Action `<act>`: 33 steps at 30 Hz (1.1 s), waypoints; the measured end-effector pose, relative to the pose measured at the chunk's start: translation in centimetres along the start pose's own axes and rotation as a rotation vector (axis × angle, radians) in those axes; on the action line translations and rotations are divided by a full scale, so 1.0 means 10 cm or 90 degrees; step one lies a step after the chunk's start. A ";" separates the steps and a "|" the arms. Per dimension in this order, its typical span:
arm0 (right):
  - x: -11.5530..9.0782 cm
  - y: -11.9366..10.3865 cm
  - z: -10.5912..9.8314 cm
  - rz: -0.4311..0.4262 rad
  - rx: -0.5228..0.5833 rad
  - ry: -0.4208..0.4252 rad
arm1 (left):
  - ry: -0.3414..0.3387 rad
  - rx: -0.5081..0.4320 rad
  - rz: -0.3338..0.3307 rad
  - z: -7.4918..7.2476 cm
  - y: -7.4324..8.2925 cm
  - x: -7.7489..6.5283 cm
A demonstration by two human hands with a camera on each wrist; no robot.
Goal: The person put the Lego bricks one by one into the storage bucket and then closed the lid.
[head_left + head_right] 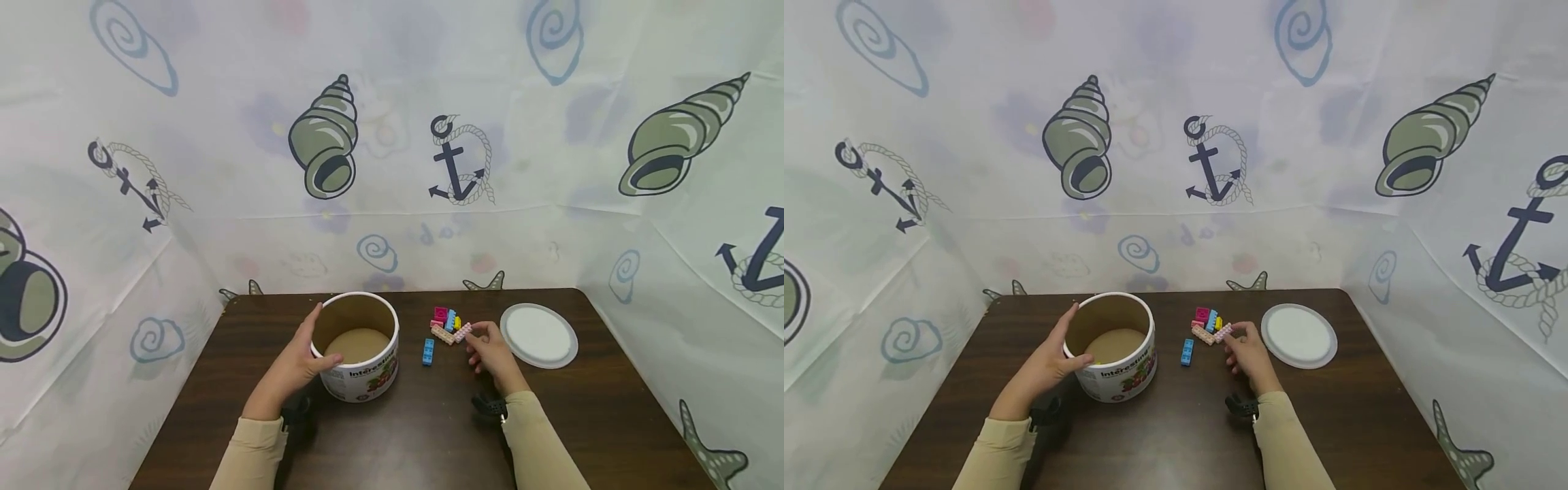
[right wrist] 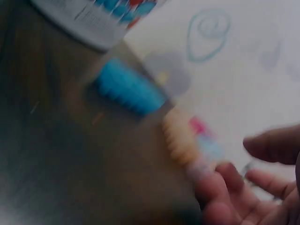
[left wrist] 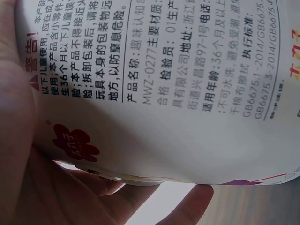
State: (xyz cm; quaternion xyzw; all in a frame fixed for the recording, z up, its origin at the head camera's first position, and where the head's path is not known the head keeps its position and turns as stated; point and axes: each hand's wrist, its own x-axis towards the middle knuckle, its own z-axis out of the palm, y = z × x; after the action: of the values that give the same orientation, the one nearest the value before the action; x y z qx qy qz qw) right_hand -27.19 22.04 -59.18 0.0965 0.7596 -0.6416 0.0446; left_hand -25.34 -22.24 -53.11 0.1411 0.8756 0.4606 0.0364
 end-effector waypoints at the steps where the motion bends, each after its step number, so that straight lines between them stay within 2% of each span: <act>1: 0.01 0.06 0.00 0.002 0.003 -0.001 | -0.002 0.000 -0.002 0.00 0.01 0.00; 4: 0.05 0.15 0.00 -0.010 -0.008 0.002 | 0.001 0.000 0.002 0.01 0.02 0.02; 10: 0.09 0.19 0.04 -0.036 -0.064 0.029 | 0.001 0.003 0.006 -0.01 0.04 0.01; 17: 0.08 0.22 0.08 -0.035 -0.060 0.015 | 0.003 0.008 0.006 -0.03 0.02 -0.02; 25: 0.06 0.25 0.05 -0.032 -0.100 -0.001 | -0.001 -0.005 0.007 0.00 0.00 0.00; 33: 0.05 0.27 0.06 -0.041 -0.109 -0.008 | 0.000 -0.008 0.010 0.01 0.00 -0.01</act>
State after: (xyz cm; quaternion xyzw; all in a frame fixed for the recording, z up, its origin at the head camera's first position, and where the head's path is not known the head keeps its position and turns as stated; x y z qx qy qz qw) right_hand -27.17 21.92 -61.98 0.0640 0.8140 -0.5762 0.0368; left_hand -25.27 -22.19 -53.14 0.1479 0.8714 0.4666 0.0340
